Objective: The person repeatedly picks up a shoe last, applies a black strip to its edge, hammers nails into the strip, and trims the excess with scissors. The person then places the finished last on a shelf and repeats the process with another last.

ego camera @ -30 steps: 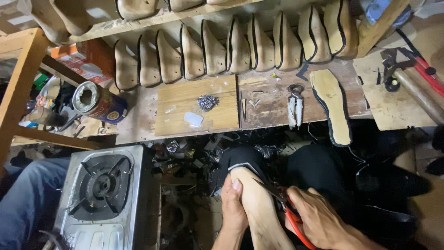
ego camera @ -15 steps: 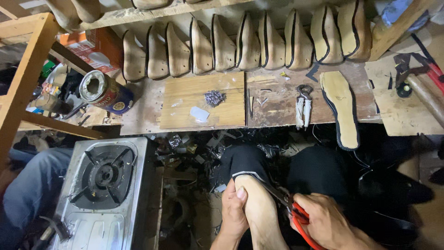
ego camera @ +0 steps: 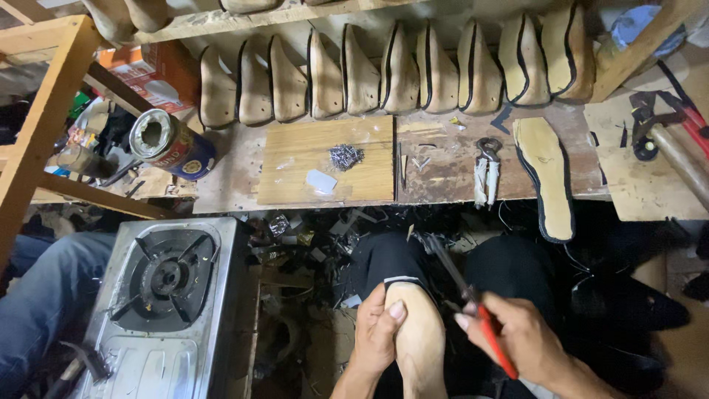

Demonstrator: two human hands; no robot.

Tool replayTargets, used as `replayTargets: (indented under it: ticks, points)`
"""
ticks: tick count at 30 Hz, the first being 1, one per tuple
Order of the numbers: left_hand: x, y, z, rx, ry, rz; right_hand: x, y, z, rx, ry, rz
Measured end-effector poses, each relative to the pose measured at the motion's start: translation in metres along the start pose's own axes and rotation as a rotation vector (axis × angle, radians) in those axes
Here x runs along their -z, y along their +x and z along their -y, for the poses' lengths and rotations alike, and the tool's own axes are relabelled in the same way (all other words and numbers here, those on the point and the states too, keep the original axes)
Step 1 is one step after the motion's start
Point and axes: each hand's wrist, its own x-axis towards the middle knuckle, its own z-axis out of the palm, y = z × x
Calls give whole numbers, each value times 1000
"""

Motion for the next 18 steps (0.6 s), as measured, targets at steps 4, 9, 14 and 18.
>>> replayTargets:
  ticks: [4,9,14,18]
  points:
    - [-6,4,-1,64,157,188,9,12,6,-171,156,175]
    - [-17,19,2,407,-151,0,7,26,-16,-59,384,200]
    - [-14,0,19,189,-275,-68,-21,18,-40,-211,807,-112]
    - [-24,-11,45,-185,22,-35,-51,5,-32,-64,840,-101]
